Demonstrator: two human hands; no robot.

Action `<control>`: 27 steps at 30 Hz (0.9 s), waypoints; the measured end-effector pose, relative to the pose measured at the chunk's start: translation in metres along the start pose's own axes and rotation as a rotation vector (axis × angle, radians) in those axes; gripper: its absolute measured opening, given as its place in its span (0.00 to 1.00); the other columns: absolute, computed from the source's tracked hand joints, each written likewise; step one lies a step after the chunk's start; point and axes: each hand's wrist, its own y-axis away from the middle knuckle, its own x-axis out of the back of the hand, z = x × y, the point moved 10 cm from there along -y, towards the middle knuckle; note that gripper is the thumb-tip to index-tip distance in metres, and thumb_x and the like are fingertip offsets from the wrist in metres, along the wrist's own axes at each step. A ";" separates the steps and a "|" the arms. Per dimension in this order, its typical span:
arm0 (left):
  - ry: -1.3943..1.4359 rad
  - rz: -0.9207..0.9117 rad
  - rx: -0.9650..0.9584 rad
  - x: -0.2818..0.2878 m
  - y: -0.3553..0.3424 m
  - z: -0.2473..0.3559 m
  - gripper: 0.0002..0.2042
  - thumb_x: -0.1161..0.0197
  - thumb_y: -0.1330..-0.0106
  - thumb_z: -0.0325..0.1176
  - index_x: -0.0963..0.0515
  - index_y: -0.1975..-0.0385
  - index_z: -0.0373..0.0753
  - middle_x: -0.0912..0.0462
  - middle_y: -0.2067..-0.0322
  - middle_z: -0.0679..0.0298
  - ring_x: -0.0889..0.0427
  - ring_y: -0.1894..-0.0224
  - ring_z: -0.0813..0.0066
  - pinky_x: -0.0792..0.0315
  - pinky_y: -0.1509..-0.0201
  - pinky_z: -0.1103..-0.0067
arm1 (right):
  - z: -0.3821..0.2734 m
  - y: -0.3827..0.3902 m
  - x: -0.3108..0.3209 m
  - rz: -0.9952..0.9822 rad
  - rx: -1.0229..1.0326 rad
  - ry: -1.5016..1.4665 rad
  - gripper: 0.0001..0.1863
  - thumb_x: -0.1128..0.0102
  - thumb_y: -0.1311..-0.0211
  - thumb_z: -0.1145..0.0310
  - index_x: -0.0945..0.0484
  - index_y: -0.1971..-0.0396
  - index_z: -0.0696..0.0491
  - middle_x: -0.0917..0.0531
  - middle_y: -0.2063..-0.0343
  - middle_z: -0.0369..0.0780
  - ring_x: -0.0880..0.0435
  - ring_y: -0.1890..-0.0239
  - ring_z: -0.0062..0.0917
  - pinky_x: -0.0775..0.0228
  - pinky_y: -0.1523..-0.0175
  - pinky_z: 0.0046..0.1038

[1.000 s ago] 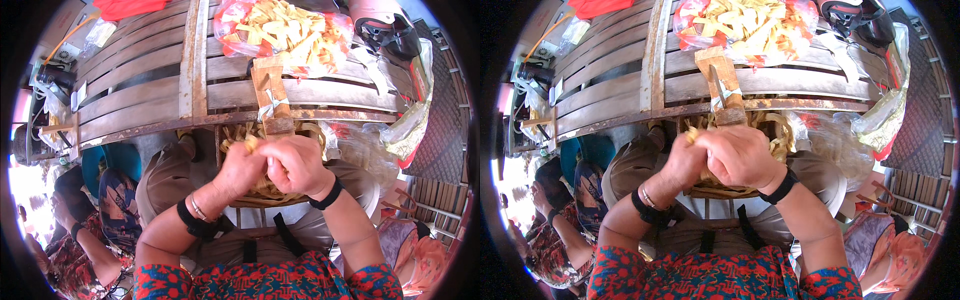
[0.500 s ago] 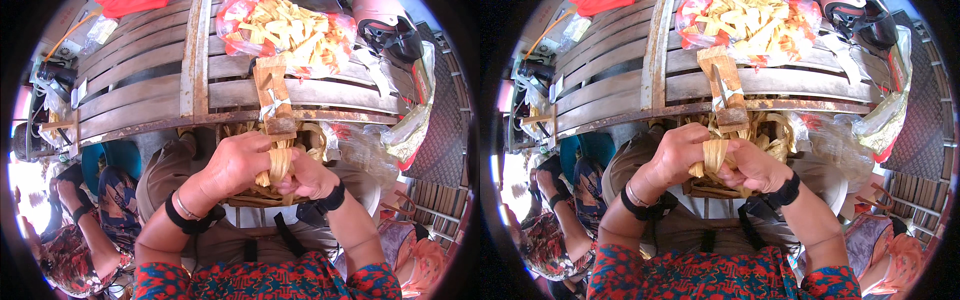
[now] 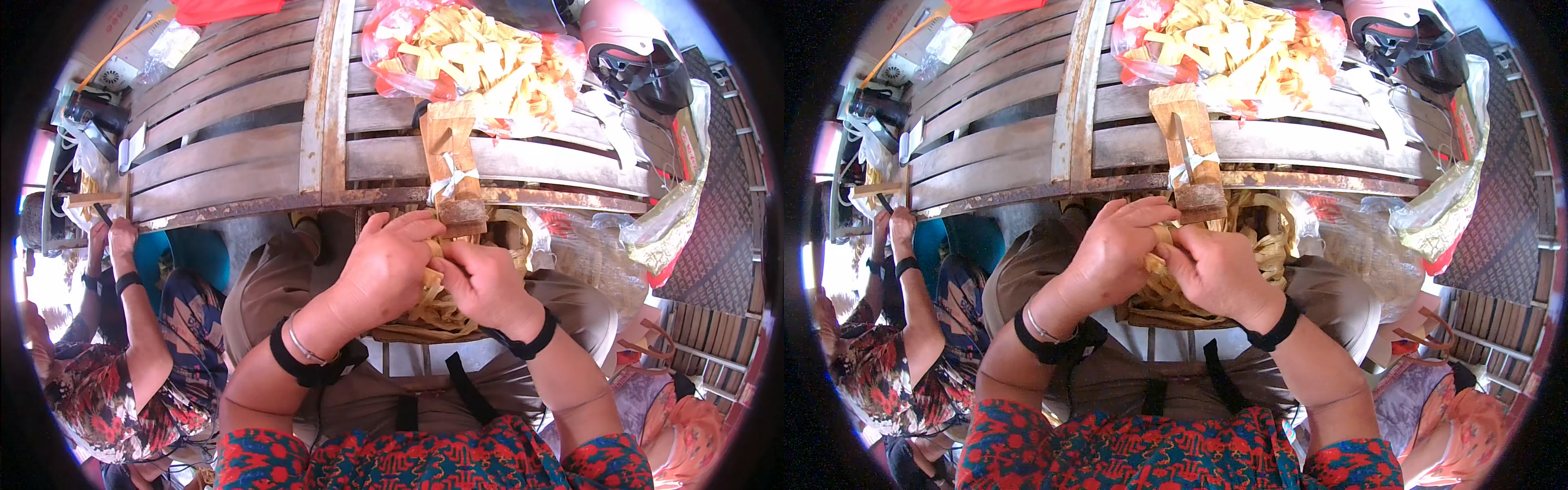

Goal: The person weaves and folds long yellow strips of material by hand, occasionally pulling them through a fixed wooden slot on the table.

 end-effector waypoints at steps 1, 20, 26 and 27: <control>-0.121 -0.037 -0.026 -0.005 -0.001 0.005 0.08 0.35 0.53 0.23 0.20 0.70 0.35 0.20 0.58 0.55 0.21 0.54 0.58 0.29 0.50 0.66 | -0.007 0.001 -0.007 -0.030 0.117 0.254 0.14 0.45 0.36 0.62 0.24 0.71 0.59 0.23 0.84 0.39 0.23 0.79 0.20 0.34 0.76 0.27; 1.643 -0.261 0.600 -0.046 0.021 -0.035 0.20 0.31 0.44 0.37 0.27 0.56 0.35 0.21 0.71 0.64 0.24 0.78 0.81 0.30 0.77 0.85 | 0.021 0.017 -0.037 -0.375 -0.545 -0.993 0.19 0.46 0.34 0.55 0.22 0.76 0.56 0.37 0.87 0.25 0.45 0.85 0.08 0.58 0.80 0.14; 1.910 -0.033 0.571 -0.053 0.017 -0.035 0.20 0.39 0.37 0.45 0.27 0.55 0.35 0.22 0.69 0.62 0.22 0.73 0.77 0.26 0.70 0.84 | 0.032 0.010 -0.013 -0.198 -0.471 -0.891 0.16 0.45 0.35 0.58 0.22 0.75 0.55 0.35 0.86 0.25 0.42 0.83 0.08 0.52 0.78 0.13; 1.865 -0.055 0.630 -0.057 0.017 -0.037 0.19 0.41 0.36 0.45 0.27 0.55 0.35 0.22 0.68 0.61 0.22 0.72 0.76 0.25 0.69 0.84 | 0.031 0.009 -0.010 -0.183 -0.421 -0.845 0.16 0.45 0.35 0.58 0.22 0.75 0.55 0.35 0.86 0.26 0.42 0.82 0.08 0.52 0.77 0.13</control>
